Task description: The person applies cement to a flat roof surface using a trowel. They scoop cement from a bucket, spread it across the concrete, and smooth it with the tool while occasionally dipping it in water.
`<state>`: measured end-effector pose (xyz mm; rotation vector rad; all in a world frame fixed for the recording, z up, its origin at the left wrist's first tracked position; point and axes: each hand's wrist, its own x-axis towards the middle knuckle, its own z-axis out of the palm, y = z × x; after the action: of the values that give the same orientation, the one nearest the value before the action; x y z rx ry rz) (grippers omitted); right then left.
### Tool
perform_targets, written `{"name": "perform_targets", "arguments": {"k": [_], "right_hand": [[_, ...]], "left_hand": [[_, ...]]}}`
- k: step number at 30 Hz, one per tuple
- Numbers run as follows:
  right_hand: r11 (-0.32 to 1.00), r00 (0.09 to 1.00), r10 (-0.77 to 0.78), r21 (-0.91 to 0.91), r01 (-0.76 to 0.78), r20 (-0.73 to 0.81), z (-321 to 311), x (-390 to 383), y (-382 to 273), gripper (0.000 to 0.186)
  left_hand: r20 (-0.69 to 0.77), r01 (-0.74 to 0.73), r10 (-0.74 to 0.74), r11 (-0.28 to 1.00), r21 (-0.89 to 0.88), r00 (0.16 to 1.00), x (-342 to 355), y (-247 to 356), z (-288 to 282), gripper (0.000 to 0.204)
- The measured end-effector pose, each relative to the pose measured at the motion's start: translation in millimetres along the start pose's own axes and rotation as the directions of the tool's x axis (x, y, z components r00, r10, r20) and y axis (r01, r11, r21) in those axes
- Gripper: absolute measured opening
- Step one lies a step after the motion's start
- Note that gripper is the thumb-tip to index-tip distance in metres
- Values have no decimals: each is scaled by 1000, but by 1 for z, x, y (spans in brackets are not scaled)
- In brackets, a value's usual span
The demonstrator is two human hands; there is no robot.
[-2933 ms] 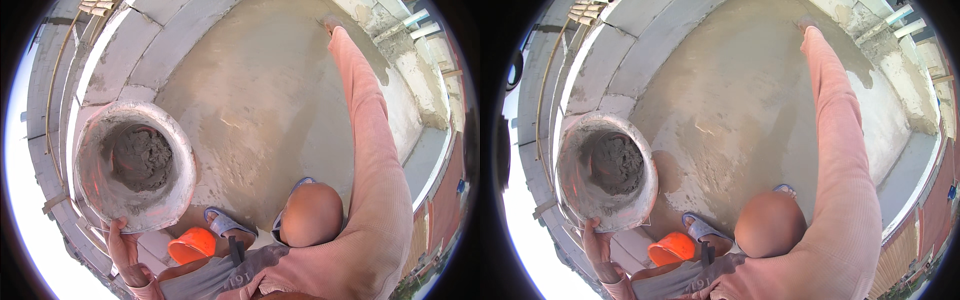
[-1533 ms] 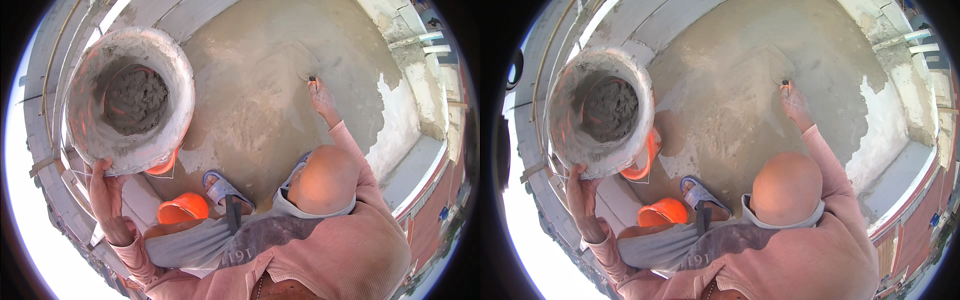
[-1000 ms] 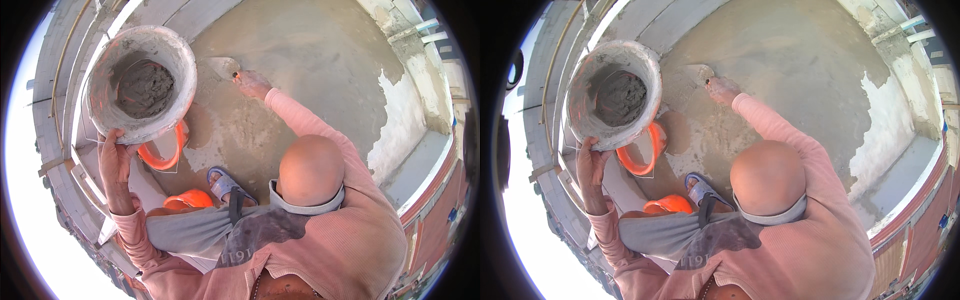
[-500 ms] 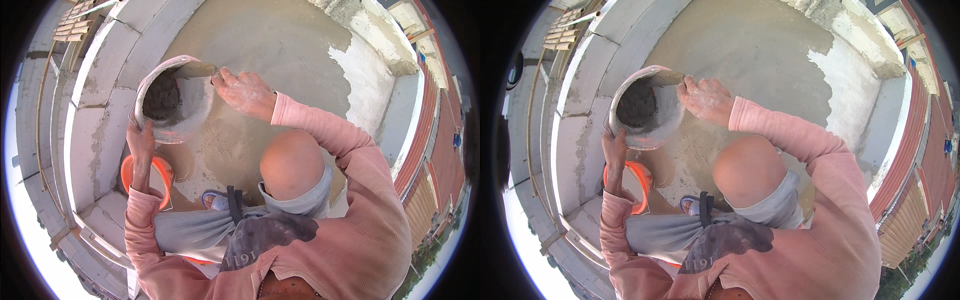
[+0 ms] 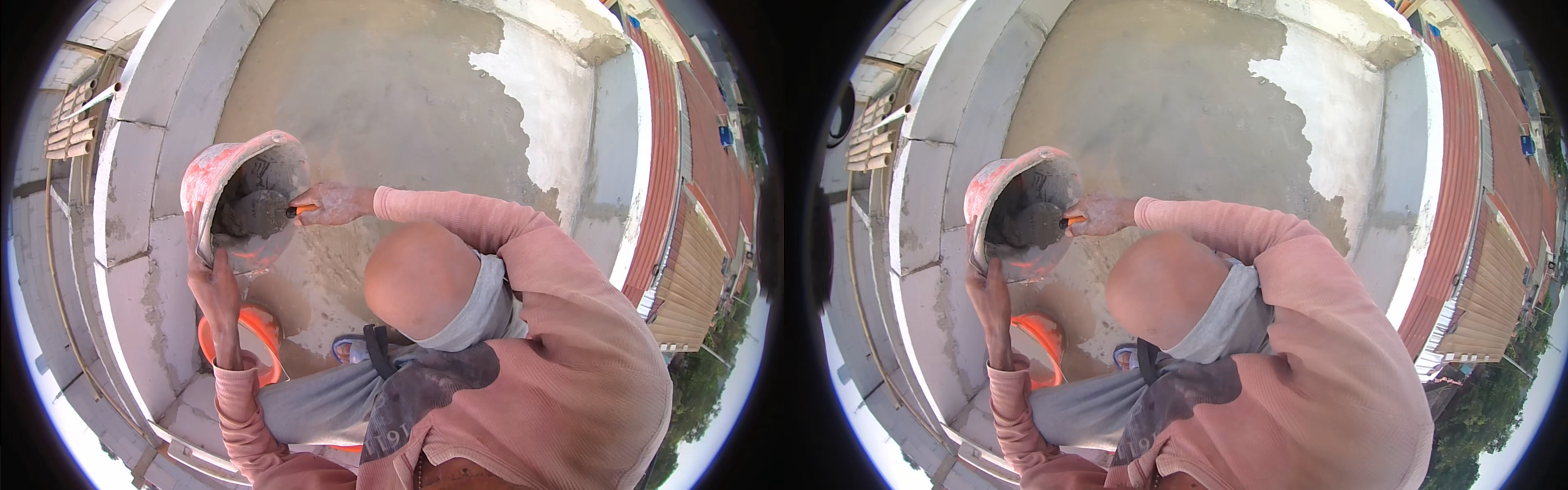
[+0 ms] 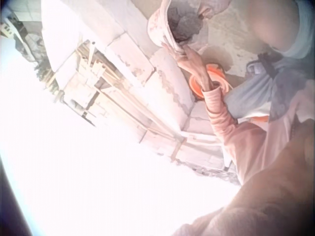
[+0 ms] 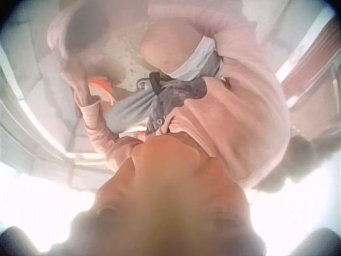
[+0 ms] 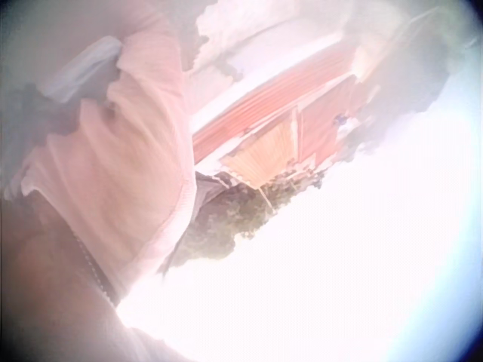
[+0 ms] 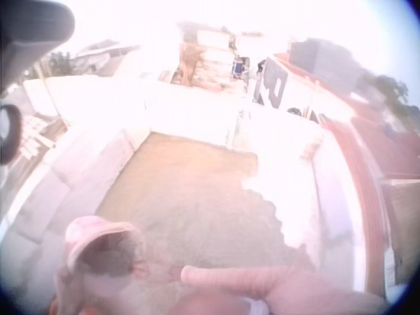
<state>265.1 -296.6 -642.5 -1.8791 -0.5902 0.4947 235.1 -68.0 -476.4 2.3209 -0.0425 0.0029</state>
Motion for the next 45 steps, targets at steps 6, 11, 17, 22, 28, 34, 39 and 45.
{"name": "perform_targets", "arguments": {"k": [6,11,17,22,28,34,39,45], "right_hand": [[804,923,336,454,-384,187,-13,-17,-39,65],[691,908,419,642,-333,20,-44,-80,-52,62],[886,792,254,-195,-421,-555,-53,-175,15,43],[640,635,251,-367,-675,-731,-67,-193,5,38],[768,666,329,-220,-601,-670,-62,-215,32,37],[685,717,406,-330,-649,-567,-103,-194,100,39],[603,630,517,-275,-749,-580,-210,-161,148,44],[611,584,791,282,-740,-182,-258,-169,63,47]], "left_hand": [[-15,237,-239,969,-69,971,16,-17,0,42],[-58,320,-382,840,-437,922,30,-49,-7,41],[-166,355,-468,818,-452,868,33,-54,-24,39],[-216,364,-518,789,-495,828,24,-59,-37,41],[-202,327,-490,784,-527,848,18,-61,-41,41],[-197,345,-508,775,-530,838,11,-55,-38,42],[-181,365,-512,779,-510,840,10,-51,-36,37],[-222,391,-565,756,-524,795,5,-32,-40,35]]}}
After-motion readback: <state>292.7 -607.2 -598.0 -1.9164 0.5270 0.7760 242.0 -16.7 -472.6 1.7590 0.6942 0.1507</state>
